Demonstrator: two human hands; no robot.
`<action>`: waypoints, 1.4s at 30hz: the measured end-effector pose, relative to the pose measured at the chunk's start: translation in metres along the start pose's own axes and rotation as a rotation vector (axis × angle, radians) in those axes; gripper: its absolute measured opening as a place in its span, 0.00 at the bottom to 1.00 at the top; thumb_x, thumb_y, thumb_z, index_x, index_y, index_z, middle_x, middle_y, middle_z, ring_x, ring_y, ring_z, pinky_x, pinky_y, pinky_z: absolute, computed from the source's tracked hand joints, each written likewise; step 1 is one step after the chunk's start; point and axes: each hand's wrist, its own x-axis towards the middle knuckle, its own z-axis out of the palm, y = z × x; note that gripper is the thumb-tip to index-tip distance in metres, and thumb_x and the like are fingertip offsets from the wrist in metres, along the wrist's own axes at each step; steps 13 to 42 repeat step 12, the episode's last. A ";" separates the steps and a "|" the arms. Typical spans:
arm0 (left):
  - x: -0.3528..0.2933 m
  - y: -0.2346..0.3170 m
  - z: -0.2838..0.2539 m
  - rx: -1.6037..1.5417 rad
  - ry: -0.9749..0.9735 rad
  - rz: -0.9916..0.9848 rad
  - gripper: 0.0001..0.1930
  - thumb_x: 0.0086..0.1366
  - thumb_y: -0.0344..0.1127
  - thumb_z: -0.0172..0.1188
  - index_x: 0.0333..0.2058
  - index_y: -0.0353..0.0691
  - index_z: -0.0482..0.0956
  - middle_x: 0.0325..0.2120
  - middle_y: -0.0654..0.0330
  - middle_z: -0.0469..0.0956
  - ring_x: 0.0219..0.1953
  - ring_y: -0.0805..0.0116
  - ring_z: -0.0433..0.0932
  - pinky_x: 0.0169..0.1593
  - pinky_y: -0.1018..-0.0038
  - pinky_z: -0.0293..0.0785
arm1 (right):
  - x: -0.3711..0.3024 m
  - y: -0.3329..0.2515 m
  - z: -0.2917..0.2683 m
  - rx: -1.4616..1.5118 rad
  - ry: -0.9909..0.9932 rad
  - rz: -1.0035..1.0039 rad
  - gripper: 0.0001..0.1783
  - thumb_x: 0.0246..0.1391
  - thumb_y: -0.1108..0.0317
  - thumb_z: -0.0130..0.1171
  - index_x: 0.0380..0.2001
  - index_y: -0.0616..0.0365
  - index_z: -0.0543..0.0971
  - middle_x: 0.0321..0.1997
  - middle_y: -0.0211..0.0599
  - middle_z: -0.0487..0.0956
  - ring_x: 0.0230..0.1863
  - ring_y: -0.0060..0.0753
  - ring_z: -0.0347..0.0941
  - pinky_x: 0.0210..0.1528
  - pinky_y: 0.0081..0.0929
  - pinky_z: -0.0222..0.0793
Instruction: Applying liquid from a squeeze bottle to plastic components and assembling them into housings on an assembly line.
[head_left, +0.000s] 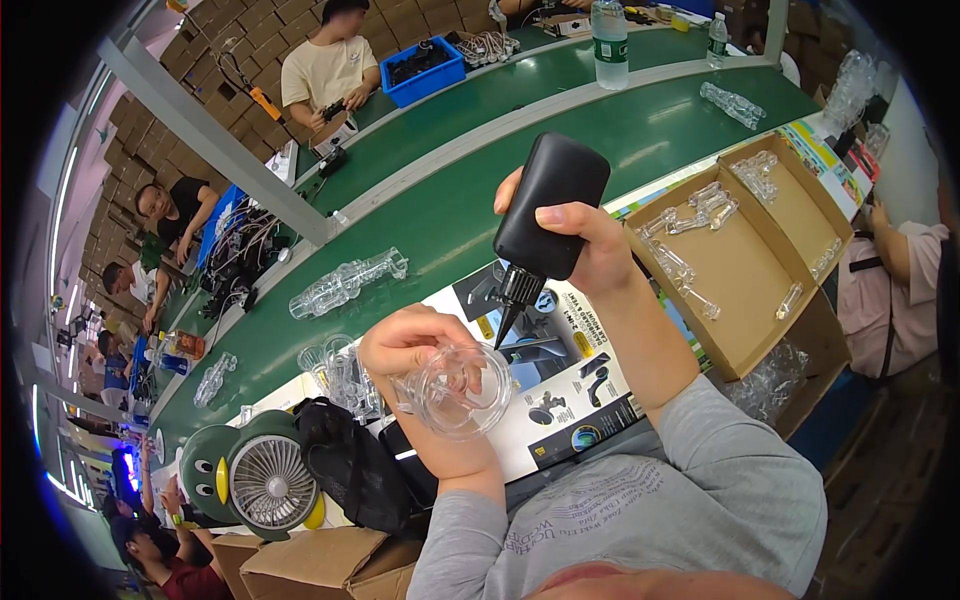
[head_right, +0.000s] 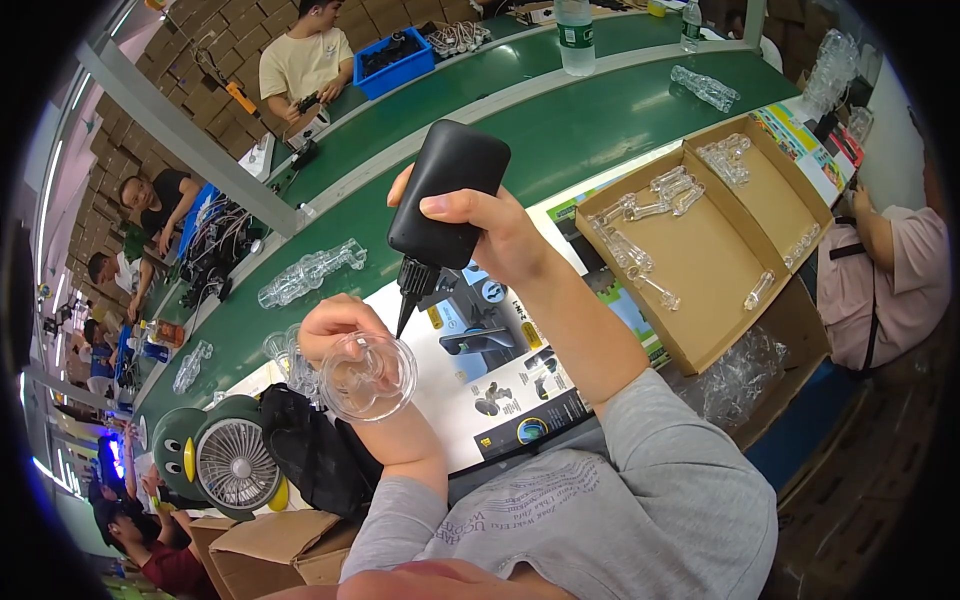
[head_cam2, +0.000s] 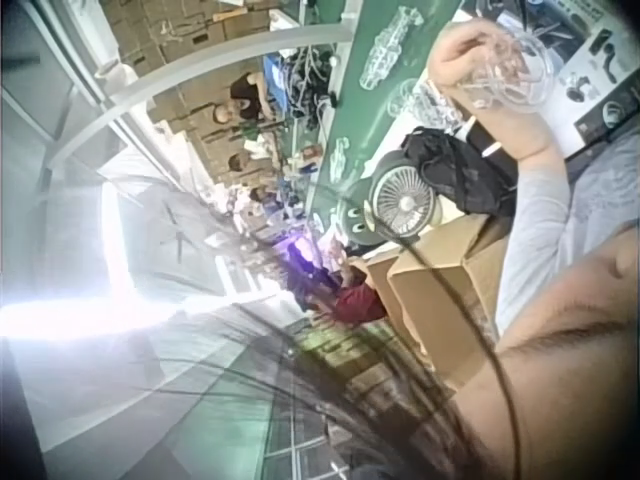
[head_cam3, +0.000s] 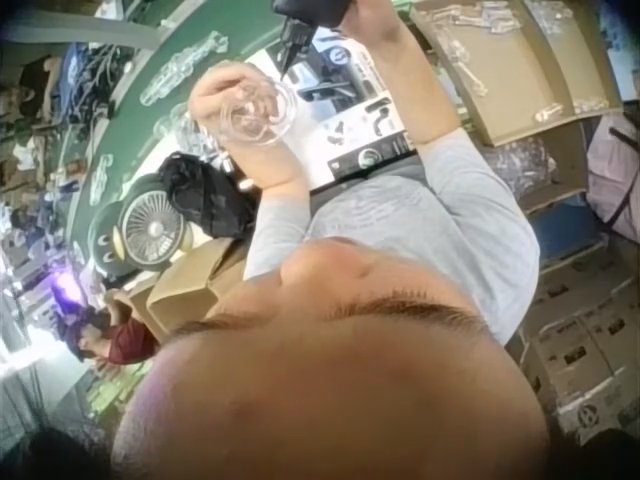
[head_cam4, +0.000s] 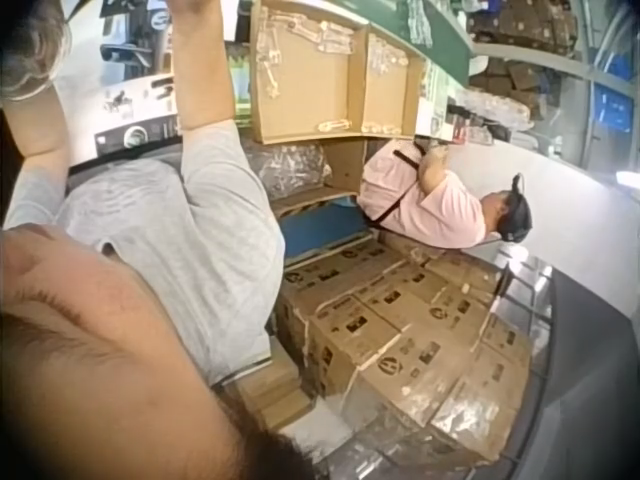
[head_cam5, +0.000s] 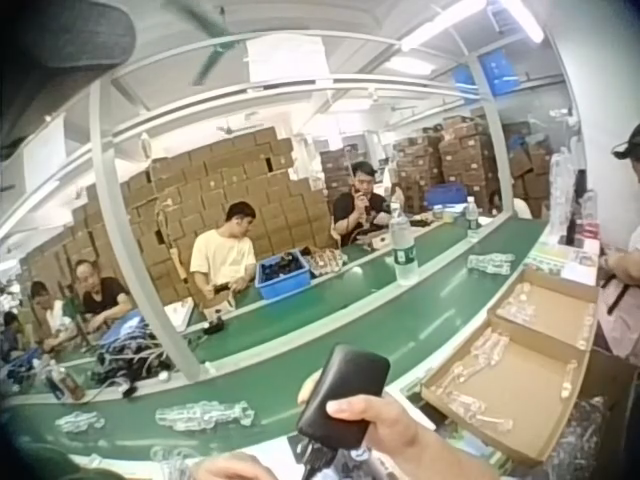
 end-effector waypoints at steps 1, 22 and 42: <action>0.000 0.000 -0.001 0.018 -0.007 -0.017 0.18 0.64 0.37 0.50 0.31 0.21 0.72 0.22 0.45 0.78 0.21 0.61 0.80 0.25 0.73 0.76 | 0.000 -0.001 -0.001 0.000 -0.004 -0.001 0.20 0.38 0.64 0.55 0.37 0.64 0.69 0.36 0.43 0.74 0.32 0.28 0.73 0.35 0.21 0.71; 0.004 -0.001 -0.007 0.088 -0.129 -0.080 0.20 0.65 0.40 0.49 0.36 0.21 0.73 0.23 0.45 0.79 0.23 0.58 0.80 0.27 0.73 0.76 | 0.000 0.000 -0.001 0.001 -0.010 -0.031 0.22 0.39 0.63 0.55 0.38 0.64 0.69 0.36 0.44 0.74 0.32 0.28 0.73 0.35 0.21 0.71; 0.004 -0.001 -0.007 0.088 -0.129 -0.080 0.20 0.65 0.40 0.49 0.36 0.21 0.73 0.23 0.45 0.79 0.23 0.58 0.80 0.27 0.73 0.76 | 0.000 0.000 -0.001 0.001 -0.010 -0.031 0.22 0.39 0.63 0.55 0.38 0.64 0.69 0.36 0.44 0.74 0.32 0.28 0.73 0.35 0.21 0.71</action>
